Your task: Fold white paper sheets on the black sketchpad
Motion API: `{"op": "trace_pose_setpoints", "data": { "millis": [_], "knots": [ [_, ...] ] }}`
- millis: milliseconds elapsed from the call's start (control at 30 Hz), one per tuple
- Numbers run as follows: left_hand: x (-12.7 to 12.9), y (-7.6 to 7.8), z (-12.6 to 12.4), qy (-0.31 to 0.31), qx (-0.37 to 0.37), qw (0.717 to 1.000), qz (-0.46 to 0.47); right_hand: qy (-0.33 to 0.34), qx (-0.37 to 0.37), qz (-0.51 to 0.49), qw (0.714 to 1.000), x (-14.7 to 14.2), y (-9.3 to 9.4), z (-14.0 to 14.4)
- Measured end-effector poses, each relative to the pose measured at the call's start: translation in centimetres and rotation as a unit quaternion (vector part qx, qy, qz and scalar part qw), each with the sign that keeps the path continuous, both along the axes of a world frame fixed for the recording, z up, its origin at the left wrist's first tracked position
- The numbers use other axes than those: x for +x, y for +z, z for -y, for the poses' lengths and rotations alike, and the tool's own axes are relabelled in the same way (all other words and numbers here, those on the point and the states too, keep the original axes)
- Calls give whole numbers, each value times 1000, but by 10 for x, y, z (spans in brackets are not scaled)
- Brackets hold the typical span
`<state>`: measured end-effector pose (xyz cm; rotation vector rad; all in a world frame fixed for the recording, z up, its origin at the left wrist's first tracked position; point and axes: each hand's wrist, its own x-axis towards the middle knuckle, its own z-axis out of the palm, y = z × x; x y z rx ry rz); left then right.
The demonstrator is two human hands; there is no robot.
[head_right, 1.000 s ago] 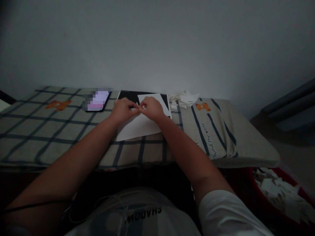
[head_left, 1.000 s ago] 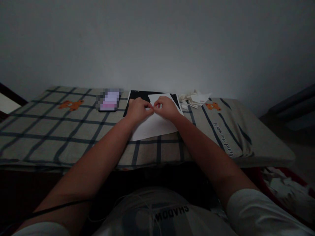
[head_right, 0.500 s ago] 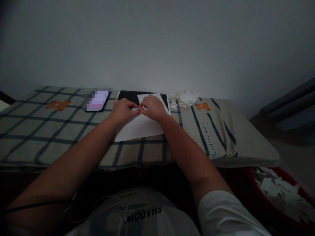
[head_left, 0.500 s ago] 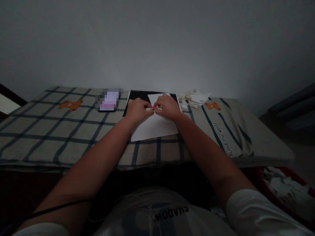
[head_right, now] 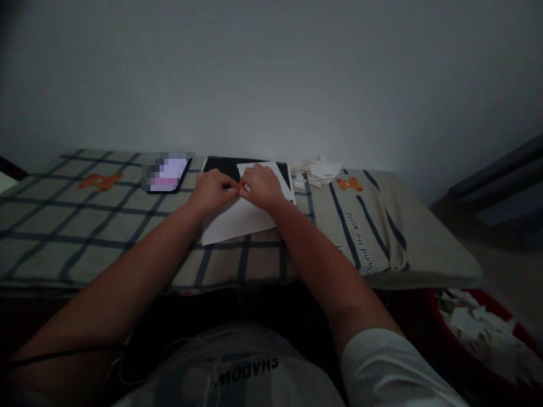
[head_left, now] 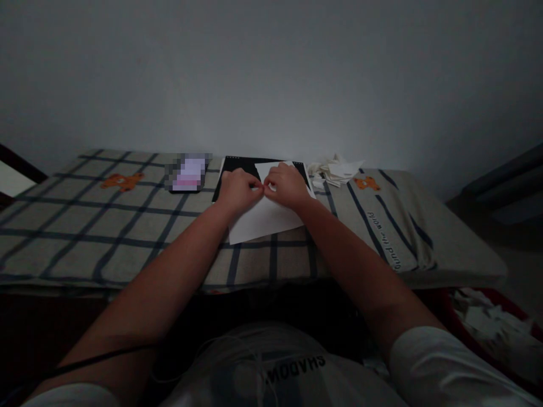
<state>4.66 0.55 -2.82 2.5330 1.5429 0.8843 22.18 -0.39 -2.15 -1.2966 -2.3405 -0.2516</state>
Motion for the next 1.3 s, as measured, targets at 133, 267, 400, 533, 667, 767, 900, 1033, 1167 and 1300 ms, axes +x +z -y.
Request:
{"op": "trace_pose_setpoints", "data": {
  "millis": [133, 267, 400, 533, 667, 767, 900, 1033, 1167, 1300],
  "knots": [
    [1, 1, 0, 2, 1, 1000, -1, -29, -32, -67, 997, -3, -8, -6],
    [0, 1, -1, 4, -4, 1000, -5, -35, -57, -113, 991, -2, -13, -11],
    [-1, 1, 0, 6, -16, 1000, 0, -1, -55, -87, 995, 5, -9, -10],
    [-2, 1, 0, 8, -23, 1000, -2, 9, -35, -39, 999, 12, -3, -7],
    [-3, 1, -2, 16, -28, 999, -4, 6, -29, -18, 999, 12, -2, -7],
    [-3, 0, -3, 20, -28, 999, -12, 11, -23, -4, 1000, 10, -1, -6],
    [-2, 0, -3, 16, -35, 999, -21, 21, -20, 24, 999, 9, 0, -4],
    [-1, 1, -1, 17, -42, 999, -23, 16, -22, 29, 999, 8, -1, -5],
    [0, 3, 1, 24, -39, 998, -32, 15, -21, 30, 999, 7, -1, -4],
    [0, 4, 3, 18, -43, 998, -41, 16, -7, 53, 998, 6, 0, -1]
  ]
}}
